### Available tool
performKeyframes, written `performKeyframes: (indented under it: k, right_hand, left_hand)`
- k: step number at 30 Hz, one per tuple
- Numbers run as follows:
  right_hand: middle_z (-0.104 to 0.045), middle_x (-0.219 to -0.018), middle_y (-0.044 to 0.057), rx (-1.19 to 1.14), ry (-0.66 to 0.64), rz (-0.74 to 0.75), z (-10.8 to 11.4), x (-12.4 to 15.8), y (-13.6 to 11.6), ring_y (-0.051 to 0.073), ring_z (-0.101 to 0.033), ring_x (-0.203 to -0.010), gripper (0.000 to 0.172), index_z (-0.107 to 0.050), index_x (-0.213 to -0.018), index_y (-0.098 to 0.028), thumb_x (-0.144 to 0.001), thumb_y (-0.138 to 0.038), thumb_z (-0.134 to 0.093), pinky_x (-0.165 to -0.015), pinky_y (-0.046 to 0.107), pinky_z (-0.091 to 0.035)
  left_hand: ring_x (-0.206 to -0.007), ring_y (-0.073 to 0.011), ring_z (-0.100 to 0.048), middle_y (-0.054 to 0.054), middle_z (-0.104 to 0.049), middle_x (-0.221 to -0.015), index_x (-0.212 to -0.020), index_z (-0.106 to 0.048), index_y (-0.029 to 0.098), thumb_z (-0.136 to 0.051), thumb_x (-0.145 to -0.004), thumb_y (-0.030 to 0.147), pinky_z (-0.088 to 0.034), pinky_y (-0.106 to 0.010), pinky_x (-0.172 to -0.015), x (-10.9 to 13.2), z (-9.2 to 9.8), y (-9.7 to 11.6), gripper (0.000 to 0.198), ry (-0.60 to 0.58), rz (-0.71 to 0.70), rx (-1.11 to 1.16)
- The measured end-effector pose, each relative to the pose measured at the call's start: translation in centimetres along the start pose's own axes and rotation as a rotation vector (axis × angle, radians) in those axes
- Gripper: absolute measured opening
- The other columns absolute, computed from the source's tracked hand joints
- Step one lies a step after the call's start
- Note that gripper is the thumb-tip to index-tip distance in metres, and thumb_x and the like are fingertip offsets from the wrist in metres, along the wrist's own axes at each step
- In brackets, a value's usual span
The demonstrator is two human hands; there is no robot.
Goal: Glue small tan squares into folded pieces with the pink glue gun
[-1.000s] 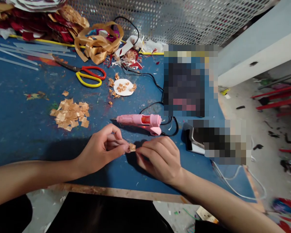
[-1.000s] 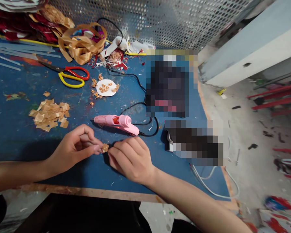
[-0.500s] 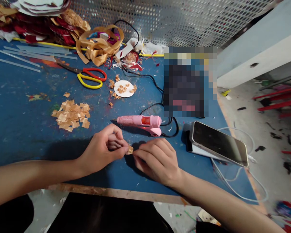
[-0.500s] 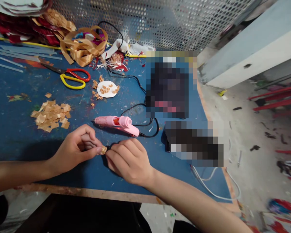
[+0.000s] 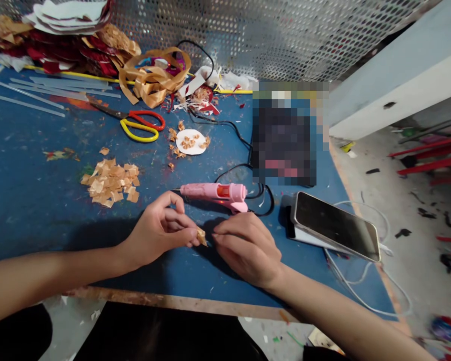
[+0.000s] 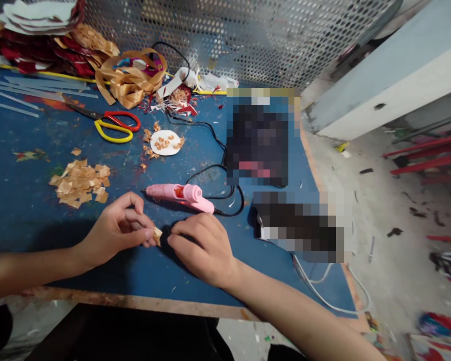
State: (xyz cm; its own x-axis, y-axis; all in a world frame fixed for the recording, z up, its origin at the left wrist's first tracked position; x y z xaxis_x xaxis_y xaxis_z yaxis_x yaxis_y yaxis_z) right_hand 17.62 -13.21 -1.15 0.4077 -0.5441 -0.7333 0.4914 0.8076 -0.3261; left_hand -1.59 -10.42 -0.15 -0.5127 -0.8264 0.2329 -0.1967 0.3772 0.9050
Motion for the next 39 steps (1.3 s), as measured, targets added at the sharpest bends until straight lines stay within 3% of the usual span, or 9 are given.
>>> performKeyframes:
  k: [4,8,13,21,28,36,39]
  right_hand:
    - [-0.068,-0.078,0.004,0.059,-0.024,0.119,0.4,-0.8,-0.2,0.016,-0.058,-0.072,0.017,-0.063,-0.087,-0.017,-0.077,-0.003,-0.068,-0.059,0.030,-0.051]
    - [-0.067,-0.077,0.003,0.058,-0.033,0.126,0.3,-0.8,-0.4,0.016,-0.058,-0.072,0.013,-0.066,-0.084,-0.018,-0.080,-0.005,-0.067,-0.058,0.030,-0.049]
    - [-0.063,-0.082,0.004,-0.153,-0.023,-0.098,-0.1,-0.1,-0.4,0.015,-0.058,-0.076,0.010,-0.064,-0.094,-0.019,-0.089,-0.011,-0.060,-0.065,0.032,-0.052]
    - [-0.061,-0.080,0.001,-0.277,-0.005,-0.311,-0.4,-0.4,-0.6,0.013,-0.060,-0.070,0.015,-0.061,-0.088,-0.020,-0.081,-0.009,-0.069,-0.062,0.026,-0.052]
    - [-0.066,-0.078,-0.002,-0.656,0.013,-0.733,-1.1,-0.1,-1.1,0.010,-0.062,-0.061,0.022,-0.052,-0.089,-0.024,-0.079,-0.014,-0.069,-0.055,0.021,-0.054]
    - [-0.069,-0.076,-0.001,-0.622,0.045,-0.744,-1.1,0.1,-1.2,0.011,-0.067,-0.066,0.019,-0.053,-0.082,-0.023,-0.079,-0.012,-0.068,-0.058,0.021,-0.055]
    - [-0.069,-0.074,-0.001,-0.585,0.037,-0.730,-1.0,0.1,-1.2,0.011,-0.067,-0.064,0.019,-0.053,-0.081,-0.023,-0.079,-0.011,-0.067,-0.057,0.022,-0.055]
  left_hand:
    - [-0.055,-0.0086,-0.067,0.006,-0.071,-0.067,-0.083,-0.035,0.020,-0.074,-0.075,0.016,-0.053,-0.015,-0.052,0.1,-0.1,-0.1,0.041,0.010,0.060,-0.028]
    - [-0.053,-0.0073,-0.066,0.007,-0.071,-0.067,-0.083,-0.035,0.021,-0.076,-0.073,0.017,-0.052,-0.014,-0.050,0.1,-0.1,-0.3,0.043,0.019,0.076,-0.052]
    - [-0.055,-0.0065,-0.063,0.005,-0.071,-0.072,-0.082,-0.035,0.020,-0.073,-0.075,0.020,-0.050,-0.016,-0.054,0.1,-0.1,-0.4,0.038,0.027,0.037,-0.140]
    - [-0.057,-0.0071,-0.057,0.001,-0.072,-0.076,-0.083,-0.037,0.021,-0.067,-0.080,0.023,-0.042,-0.018,-0.054,0.4,-0.1,-0.3,0.029,0.032,-0.068,-0.367]
    - [-0.059,-0.0083,-0.061,0.001,-0.074,-0.078,-0.082,-0.039,0.021,-0.066,-0.081,0.022,-0.042,-0.017,-0.053,0.6,0.0,-0.4,0.027,0.075,-0.158,-0.472]
    - [-0.055,-0.0062,-0.059,0.005,-0.071,-0.074,-0.083,-0.043,0.022,-0.065,-0.080,0.015,-0.044,-0.015,-0.051,0.9,0.1,-0.8,0.023,0.122,-0.370,-0.675]
    - [-0.057,-0.0054,-0.060,0.005,-0.072,-0.079,-0.088,-0.045,0.023,-0.064,-0.081,0.014,-0.045,-0.014,-0.054,1.1,0.1,-0.8,0.023,0.091,-0.440,-0.729]
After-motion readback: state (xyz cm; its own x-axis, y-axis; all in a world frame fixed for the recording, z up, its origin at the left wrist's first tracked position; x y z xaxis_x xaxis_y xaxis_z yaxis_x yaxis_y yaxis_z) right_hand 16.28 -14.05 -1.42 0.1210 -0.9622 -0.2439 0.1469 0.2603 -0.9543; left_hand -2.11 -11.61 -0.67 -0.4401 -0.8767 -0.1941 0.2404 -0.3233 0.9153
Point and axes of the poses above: each hand's wrist, its own x-axis away from the middle knuckle, its own z-axis out of the back of the hand, y = z × x, the point moved 1 cm from there along -x, towards the middle knuckle
